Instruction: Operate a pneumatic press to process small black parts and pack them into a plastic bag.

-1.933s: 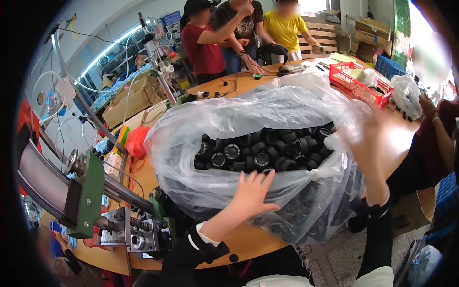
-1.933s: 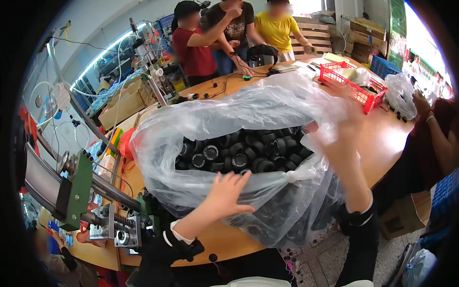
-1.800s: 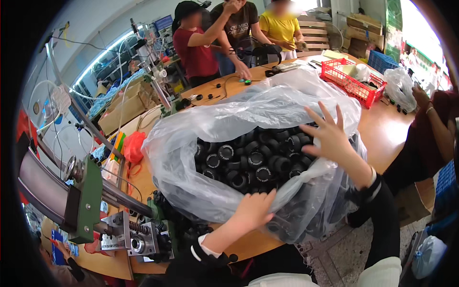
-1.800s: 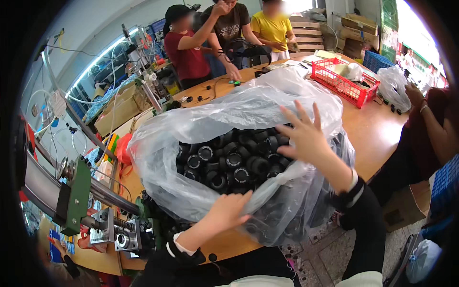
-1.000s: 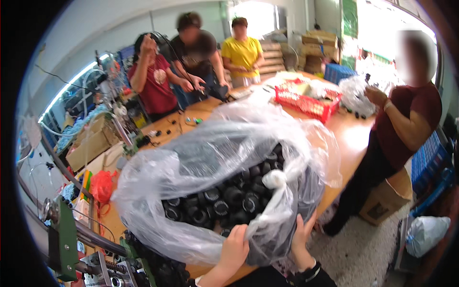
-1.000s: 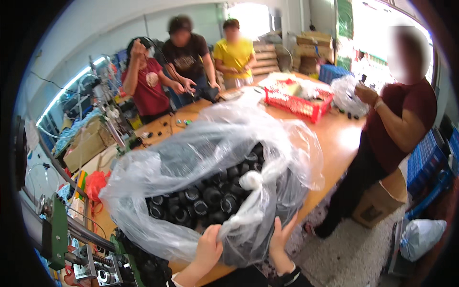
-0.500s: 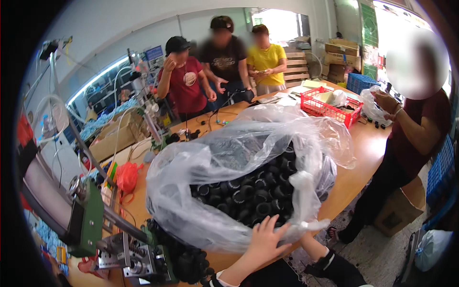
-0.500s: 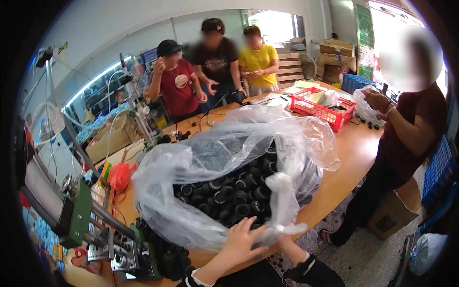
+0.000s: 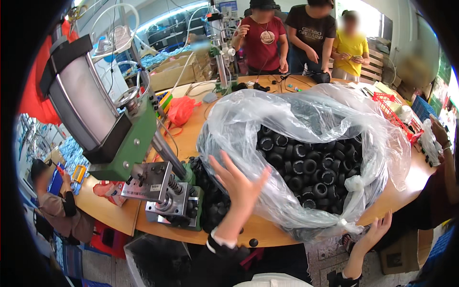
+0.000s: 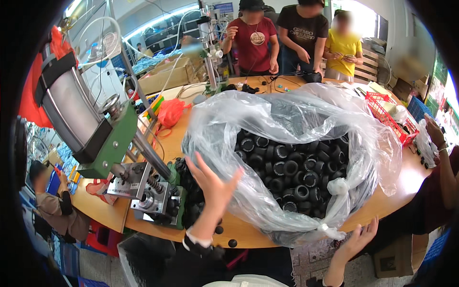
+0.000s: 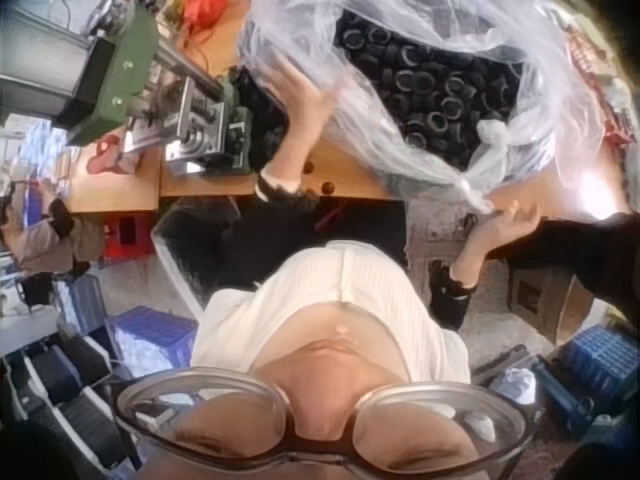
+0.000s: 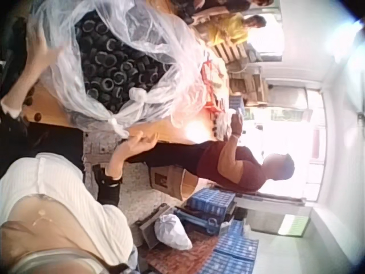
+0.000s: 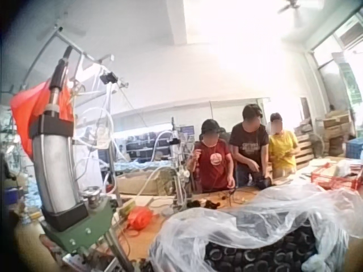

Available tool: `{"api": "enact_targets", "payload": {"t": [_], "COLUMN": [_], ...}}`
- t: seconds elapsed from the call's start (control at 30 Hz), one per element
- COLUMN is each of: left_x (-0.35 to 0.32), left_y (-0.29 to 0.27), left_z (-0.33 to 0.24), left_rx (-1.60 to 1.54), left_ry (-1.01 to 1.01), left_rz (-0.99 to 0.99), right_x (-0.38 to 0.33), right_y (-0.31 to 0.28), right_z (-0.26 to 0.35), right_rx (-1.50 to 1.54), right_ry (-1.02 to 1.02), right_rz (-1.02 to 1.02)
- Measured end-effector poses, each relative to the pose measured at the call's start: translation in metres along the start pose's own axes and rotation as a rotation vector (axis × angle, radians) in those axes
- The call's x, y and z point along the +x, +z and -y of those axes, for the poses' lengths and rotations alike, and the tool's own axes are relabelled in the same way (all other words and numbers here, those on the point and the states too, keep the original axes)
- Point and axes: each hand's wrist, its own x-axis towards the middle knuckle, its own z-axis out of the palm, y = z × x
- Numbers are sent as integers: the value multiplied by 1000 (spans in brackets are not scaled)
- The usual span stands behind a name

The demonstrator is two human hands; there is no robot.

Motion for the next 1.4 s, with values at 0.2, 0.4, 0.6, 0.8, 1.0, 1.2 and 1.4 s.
{"api": "enact_targets", "payload": {"t": [0.2,0.4,0.6,0.8,1.0,1.2,1.4], "left_x": [110,114,113,133,115,84,97], "left_y": [54,72,63,64,119,129,116], "left_z": [87,219,266,152,7,-15,57], "left_rx": [480,281,264,153,-437,-782,-1137], "left_ry": [-703,-367,178,-203,128,125,-482], "left_rz": [272,30,300,-9,359,761,677], "right_x": [-21,-24,-15,-15,-25,-27,-26], "right_y": [51,36,26,36,46,48,46], "right_z": [28,-7,-43,-66,-80,-83,-82], "right_rx": [-383,-217,-136,-156,-227,-266,-270], "right_ry": [-382,-157,-74,-123,-274,-300,-318], "right_rz": [408,450,501,458,392,325,316]}}
